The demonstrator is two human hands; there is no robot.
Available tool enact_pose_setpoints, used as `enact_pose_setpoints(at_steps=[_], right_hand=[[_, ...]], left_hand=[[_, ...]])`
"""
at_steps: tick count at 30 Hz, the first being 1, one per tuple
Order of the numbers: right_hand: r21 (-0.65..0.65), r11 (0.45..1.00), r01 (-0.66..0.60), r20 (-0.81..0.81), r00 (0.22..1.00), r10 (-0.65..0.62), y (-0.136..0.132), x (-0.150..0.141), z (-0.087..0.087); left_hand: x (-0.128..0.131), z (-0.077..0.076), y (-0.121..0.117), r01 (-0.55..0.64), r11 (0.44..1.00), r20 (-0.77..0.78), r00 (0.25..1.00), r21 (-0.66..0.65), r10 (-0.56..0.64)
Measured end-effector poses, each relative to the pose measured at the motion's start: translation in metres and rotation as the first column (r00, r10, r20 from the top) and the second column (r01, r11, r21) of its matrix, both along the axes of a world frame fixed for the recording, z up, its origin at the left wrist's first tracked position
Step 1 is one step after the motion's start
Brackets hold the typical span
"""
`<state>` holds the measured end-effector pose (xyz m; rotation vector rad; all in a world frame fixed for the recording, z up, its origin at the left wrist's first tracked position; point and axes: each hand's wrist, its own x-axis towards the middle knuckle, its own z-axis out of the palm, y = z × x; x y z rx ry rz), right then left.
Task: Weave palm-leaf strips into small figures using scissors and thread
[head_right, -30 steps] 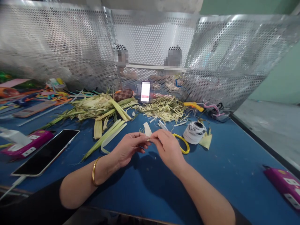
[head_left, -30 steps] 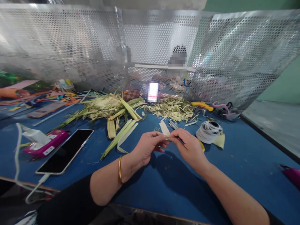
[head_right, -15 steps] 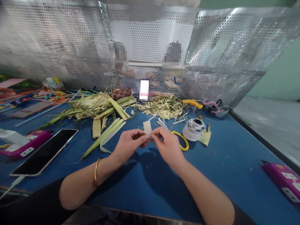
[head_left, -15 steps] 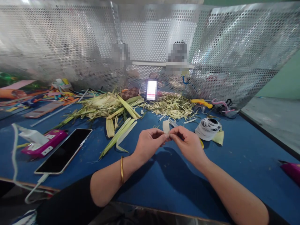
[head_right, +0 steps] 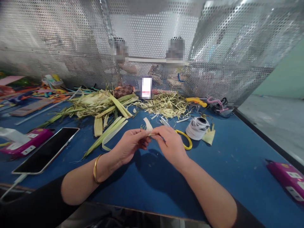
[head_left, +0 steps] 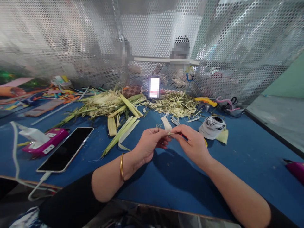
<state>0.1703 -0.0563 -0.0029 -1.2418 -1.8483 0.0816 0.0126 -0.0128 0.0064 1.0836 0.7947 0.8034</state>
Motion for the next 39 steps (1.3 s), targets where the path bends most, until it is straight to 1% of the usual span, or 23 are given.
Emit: enact_pose_setpoints(at_steps=[2, 5, 8, 13, 15, 19, 22, 25, 27, 31, 35, 39], right_hand=[[0.006, 1.0, 0.01, 0.001, 1.0, -0.01, 0.0, -0.0004, 0.0002], [-0.011, 1.0, 0.018, -0.015, 1.0, -0.018, -0.0001, -0.0016, 0.0014], [-0.059, 0.998, 0.023, -0.055, 0.998, -0.027, -0.0006, -0.0027, 0.003], [-0.166, 0.983, 0.073, -0.139, 0.986, -0.097, -0.0015, -0.0039, 0.0034], [-0.182, 0.981, 0.073, -0.172, 0.98, -0.105, -0.0015, -0.0043, 0.0034], [-0.19, 0.979, 0.072, -0.22, 0.969, -0.114, -0.0009, -0.0046, 0.0029], [-0.211, 0.975, 0.067, -0.245, 0.962, -0.119, -0.0003, -0.0041, 0.0021], [-0.211, 0.976, 0.048, -0.257, 0.961, -0.103, 0.0002, -0.0033, 0.0023], [-0.185, 0.982, 0.026, -0.243, 0.967, -0.071, 0.0003, -0.0028, 0.0031], [-0.087, 0.996, -0.002, -0.152, 0.988, -0.012, -0.0005, -0.0021, 0.0045], [0.006, 1.0, -0.004, -0.036, 0.999, 0.004, -0.0015, -0.0017, 0.0043], [0.039, 0.999, -0.012, -0.003, 1.0, 0.012, -0.0013, -0.0014, 0.0043]], left_hand=[[-0.0006, 0.001, -0.0003, 0.017, 1.0, 0.008, 1.0, -0.026, -0.016], [-0.0007, 0.0023, -0.0008, 0.01, 1.0, 0.003, 1.0, -0.014, -0.01], [0.0002, 0.0033, -0.0015, -0.018, 0.999, -0.021, 1.0, 0.046, 0.019], [0.0018, 0.0037, -0.0031, -0.063, 0.981, -0.074, 0.994, 0.183, 0.077], [0.0021, 0.0032, -0.0037, -0.078, 0.973, -0.083, 0.992, 0.216, 0.098], [0.0022, 0.0016, -0.0041, -0.072, 0.96, -0.086, 0.991, 0.271, 0.098], [0.0027, 0.0006, -0.0035, -0.067, 0.956, -0.079, 0.992, 0.285, 0.093], [0.0032, 0.0004, -0.0025, -0.069, 0.969, -0.06, 0.995, 0.238, 0.086], [0.0029, 0.0007, -0.0019, -0.059, 0.981, -0.047, 0.997, 0.187, 0.069], [0.0009, 0.0016, -0.0009, -0.015, 0.998, -0.007, 1.0, 0.068, 0.016], [-0.0013, 0.0014, -0.0002, 0.021, 0.998, 0.026, 0.999, -0.052, -0.019], [-0.0024, 0.0002, 0.0005, 0.057, 0.994, 0.049, 0.997, -0.092, -0.053]])
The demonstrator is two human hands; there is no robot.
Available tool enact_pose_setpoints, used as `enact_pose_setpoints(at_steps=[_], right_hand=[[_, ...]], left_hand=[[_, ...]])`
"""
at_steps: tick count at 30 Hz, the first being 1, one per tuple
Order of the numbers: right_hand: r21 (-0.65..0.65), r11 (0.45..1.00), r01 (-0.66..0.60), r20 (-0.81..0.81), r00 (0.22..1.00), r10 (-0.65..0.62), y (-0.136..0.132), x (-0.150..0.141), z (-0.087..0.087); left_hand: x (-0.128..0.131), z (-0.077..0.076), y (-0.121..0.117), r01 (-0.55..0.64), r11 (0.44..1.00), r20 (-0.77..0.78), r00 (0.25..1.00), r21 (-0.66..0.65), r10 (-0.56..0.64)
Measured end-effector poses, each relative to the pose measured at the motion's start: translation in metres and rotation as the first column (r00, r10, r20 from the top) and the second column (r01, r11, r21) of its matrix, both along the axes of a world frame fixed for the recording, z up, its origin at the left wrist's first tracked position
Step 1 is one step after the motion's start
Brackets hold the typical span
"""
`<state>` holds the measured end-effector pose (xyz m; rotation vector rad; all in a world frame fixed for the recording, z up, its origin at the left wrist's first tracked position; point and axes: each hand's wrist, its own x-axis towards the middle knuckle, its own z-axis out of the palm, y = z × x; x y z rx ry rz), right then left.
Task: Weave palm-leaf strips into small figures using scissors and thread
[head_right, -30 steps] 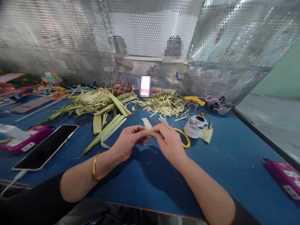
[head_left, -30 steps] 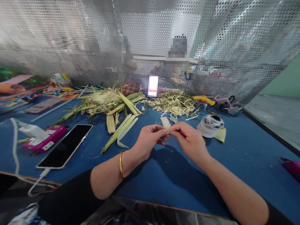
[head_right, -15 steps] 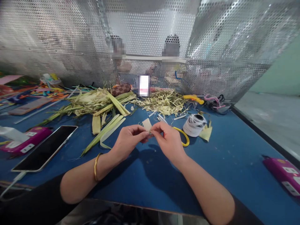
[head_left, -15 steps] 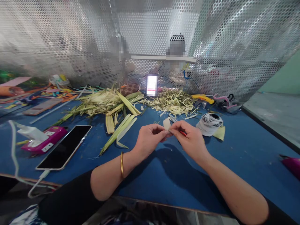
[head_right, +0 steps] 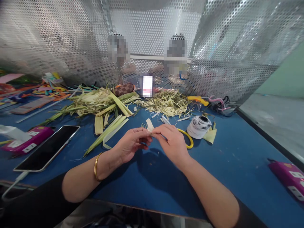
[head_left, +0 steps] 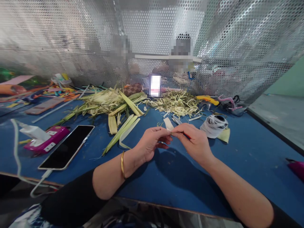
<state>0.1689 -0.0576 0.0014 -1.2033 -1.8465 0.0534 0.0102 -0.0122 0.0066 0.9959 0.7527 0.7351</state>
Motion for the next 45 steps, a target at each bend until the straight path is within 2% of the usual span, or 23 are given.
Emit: enact_pose_setpoints(at_steps=[5, 13, 24, 30, 36, 39, 42, 45], right_hand=[[-0.031, 0.999, -0.018, -0.064, 0.998, 0.016, 0.0014, -0.0004, -0.0003], [-0.212, 0.977, 0.025, -0.263, 0.961, -0.081, 0.0012, -0.0032, -0.0045], [-0.233, 0.97, 0.065, -0.273, 0.953, -0.13, 0.0029, -0.0052, -0.0045], [-0.157, 0.988, 0.013, -0.258, 0.965, -0.054, 0.0036, -0.0031, -0.0048], [-0.031, 0.999, 0.028, -0.126, 0.991, -0.032, 0.0039, 0.0007, -0.0061], [-0.01, 1.0, 0.009, -0.07, 0.998, -0.01, 0.0033, 0.0006, -0.0041], [-0.021, 1.0, 0.003, -0.052, 0.999, -0.004, 0.0025, -0.0004, -0.0021], [-0.061, 0.998, 0.008, -0.095, 0.995, -0.014, 0.0023, -0.001, -0.0033]], left_hand=[[0.0008, -0.001, 0.0013, -0.009, 0.999, 0.004, 1.0, -0.03, 0.009], [0.0034, 0.0014, -0.0021, -0.106, 0.97, -0.066, 0.99, 0.218, 0.123], [0.0053, 0.0013, -0.0041, -0.107, 0.932, -0.142, 0.976, 0.347, 0.165], [0.0034, 0.0018, -0.0032, -0.089, 0.969, -0.081, 0.991, 0.229, 0.11], [0.0007, 0.0006, -0.0017, -0.02, 0.998, -0.005, 1.0, 0.053, 0.02], [0.0001, 0.0014, -0.0012, 0.004, 1.0, 0.0, 1.0, -0.012, -0.004], [0.0001, 0.0027, -0.0013, 0.004, 1.0, -0.001, 1.0, -0.03, -0.004], [0.0007, 0.0032, -0.0021, -0.02, 1.0, -0.008, 1.0, 0.014, 0.02]])
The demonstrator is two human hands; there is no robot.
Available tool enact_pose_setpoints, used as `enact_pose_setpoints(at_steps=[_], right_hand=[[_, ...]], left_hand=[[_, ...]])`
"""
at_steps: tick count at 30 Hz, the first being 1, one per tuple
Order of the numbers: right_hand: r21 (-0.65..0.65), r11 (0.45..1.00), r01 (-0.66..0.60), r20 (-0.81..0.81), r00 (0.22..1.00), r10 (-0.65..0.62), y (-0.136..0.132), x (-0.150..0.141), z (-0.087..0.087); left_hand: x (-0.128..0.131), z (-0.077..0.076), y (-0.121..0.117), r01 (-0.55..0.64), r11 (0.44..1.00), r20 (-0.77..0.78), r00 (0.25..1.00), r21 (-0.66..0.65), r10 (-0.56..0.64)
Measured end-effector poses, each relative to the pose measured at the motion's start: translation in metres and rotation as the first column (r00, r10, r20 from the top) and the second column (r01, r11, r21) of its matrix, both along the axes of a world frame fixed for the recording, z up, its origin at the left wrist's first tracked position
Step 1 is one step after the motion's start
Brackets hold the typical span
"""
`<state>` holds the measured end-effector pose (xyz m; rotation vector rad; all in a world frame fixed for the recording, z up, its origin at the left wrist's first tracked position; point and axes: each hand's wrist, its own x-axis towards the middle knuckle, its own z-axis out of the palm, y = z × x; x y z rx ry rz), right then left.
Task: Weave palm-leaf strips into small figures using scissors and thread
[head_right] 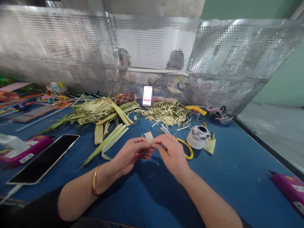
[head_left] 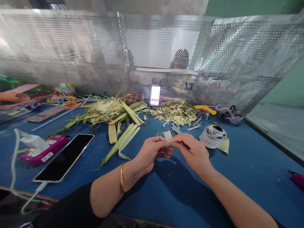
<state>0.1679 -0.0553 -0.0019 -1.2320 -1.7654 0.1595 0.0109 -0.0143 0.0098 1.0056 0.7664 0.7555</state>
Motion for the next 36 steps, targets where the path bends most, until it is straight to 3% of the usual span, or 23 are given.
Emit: enact_pose_setpoints(at_steps=[8, 19, 36], right_hand=[[-0.133, 0.99, 0.04, -0.159, 0.985, -0.061, -0.0001, -0.0019, -0.0004], [-0.04, 0.999, 0.026, -0.031, 0.999, -0.028, 0.0012, -0.0011, -0.0015], [-0.17, 0.982, 0.085, -0.193, 0.974, -0.118, -0.0005, -0.0059, -0.0014]], left_hand=[[0.002, -0.0005, -0.003, -0.062, 0.98, -0.059, 0.995, 0.191, 0.075], [0.0016, -0.0034, -0.0014, -0.042, 0.994, -0.057, 0.997, 0.097, 0.048], [0.0054, -0.0023, -0.0046, -0.093, 0.95, -0.117, 0.984, 0.298, 0.133]])
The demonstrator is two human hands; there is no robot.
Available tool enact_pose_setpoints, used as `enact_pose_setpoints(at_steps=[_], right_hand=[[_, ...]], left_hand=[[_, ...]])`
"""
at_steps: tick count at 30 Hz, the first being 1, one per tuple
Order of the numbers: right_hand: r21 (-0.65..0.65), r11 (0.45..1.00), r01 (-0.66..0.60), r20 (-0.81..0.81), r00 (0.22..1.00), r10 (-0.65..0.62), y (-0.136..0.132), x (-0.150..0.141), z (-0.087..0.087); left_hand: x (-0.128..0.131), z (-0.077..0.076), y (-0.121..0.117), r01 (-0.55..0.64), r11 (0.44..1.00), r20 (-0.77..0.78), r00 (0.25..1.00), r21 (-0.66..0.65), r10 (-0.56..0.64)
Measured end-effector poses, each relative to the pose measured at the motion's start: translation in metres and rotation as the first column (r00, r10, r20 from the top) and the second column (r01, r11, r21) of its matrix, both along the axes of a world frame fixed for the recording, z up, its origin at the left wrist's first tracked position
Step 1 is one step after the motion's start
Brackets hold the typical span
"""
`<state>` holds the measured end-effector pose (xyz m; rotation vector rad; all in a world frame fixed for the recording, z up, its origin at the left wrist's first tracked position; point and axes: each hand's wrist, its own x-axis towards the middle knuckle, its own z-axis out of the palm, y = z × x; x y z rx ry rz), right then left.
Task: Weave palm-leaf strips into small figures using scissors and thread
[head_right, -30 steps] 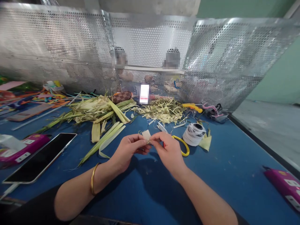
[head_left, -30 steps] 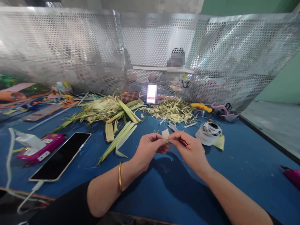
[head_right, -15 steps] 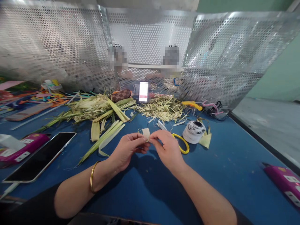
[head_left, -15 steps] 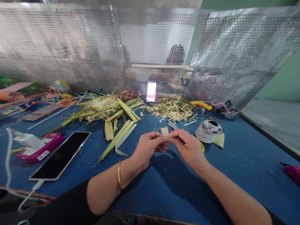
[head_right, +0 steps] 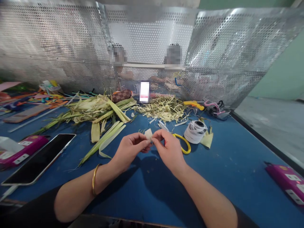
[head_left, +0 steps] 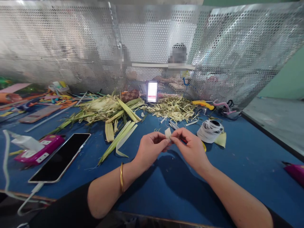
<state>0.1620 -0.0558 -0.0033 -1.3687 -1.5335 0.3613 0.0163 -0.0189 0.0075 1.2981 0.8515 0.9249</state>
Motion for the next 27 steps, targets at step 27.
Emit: enact_pose_setpoints(at_steps=[27], right_hand=[[0.007, 0.998, -0.061, 0.04, 0.997, 0.061, -0.0021, 0.0005, 0.0033]], left_hand=[[-0.0036, 0.0013, 0.0025, 0.015, 0.995, 0.055, 0.998, -0.094, -0.01]])
